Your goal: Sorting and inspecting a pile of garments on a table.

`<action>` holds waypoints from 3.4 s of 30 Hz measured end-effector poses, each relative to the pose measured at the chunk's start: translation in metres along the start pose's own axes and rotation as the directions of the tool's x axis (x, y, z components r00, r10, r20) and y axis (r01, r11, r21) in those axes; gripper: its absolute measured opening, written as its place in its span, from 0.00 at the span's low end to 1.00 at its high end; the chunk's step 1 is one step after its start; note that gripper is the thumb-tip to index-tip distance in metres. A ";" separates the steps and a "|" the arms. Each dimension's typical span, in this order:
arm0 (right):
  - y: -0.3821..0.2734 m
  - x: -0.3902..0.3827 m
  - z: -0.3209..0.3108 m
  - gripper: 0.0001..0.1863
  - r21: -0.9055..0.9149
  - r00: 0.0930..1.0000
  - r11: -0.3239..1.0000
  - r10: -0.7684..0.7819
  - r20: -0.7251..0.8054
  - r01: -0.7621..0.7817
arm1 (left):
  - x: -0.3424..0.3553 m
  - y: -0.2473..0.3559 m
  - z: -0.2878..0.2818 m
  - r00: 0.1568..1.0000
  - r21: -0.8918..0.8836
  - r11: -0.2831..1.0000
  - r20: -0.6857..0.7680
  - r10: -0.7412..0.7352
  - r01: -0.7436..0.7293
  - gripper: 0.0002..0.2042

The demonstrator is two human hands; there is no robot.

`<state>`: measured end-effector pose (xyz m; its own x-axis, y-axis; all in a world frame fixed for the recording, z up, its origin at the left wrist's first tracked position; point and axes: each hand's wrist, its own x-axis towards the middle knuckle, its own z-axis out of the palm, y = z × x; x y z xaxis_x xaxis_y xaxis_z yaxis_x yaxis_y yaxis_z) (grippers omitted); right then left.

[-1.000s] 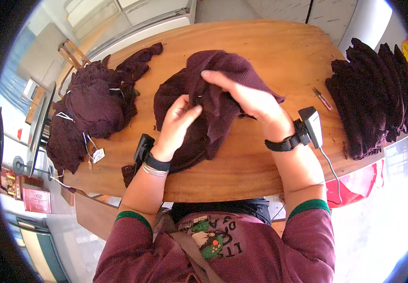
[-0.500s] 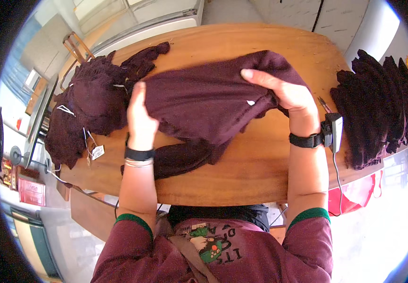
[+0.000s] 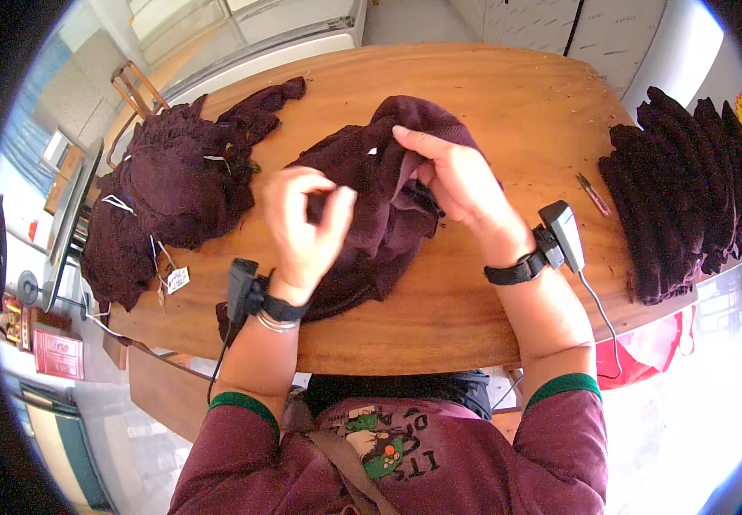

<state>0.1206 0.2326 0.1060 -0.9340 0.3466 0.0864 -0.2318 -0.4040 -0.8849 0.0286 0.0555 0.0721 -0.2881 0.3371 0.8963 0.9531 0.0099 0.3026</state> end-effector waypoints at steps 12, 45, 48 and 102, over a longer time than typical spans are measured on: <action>0.019 -0.008 0.020 0.08 0.244 0.997 0.967 0.061 0.049 -0.072 | -0.013 0.009 0.018 0.897 -0.542 0.741 0.058 -0.438 0.397 0.12; -0.042 -0.043 0.010 0.29 -0.952 0.984 -0.253 0.006 0.178 0.173 | -0.053 -0.095 -0.025 0.593 -0.140 0.629 0.536 -0.601 0.765 0.21; -0.037 -0.047 0.021 0.19 -0.919 0.923 0.236 0.146 0.355 0.316 | -0.044 -0.084 -0.038 0.569 -0.439 0.371 0.531 -0.627 0.818 0.15; 0.041 0.013 -0.023 0.36 -0.942 0.943 -0.313 -0.260 0.209 0.122 | -0.037 -0.070 -0.037 0.655 -0.754 0.215 0.348 -0.670 0.621 0.11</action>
<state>0.1048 0.2403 0.0601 -0.8768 0.2551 0.4075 0.2145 0.9662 -0.1432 -0.0311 0.0071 0.0299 -0.7951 0.5422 0.2718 -0.0439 -0.4983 0.8659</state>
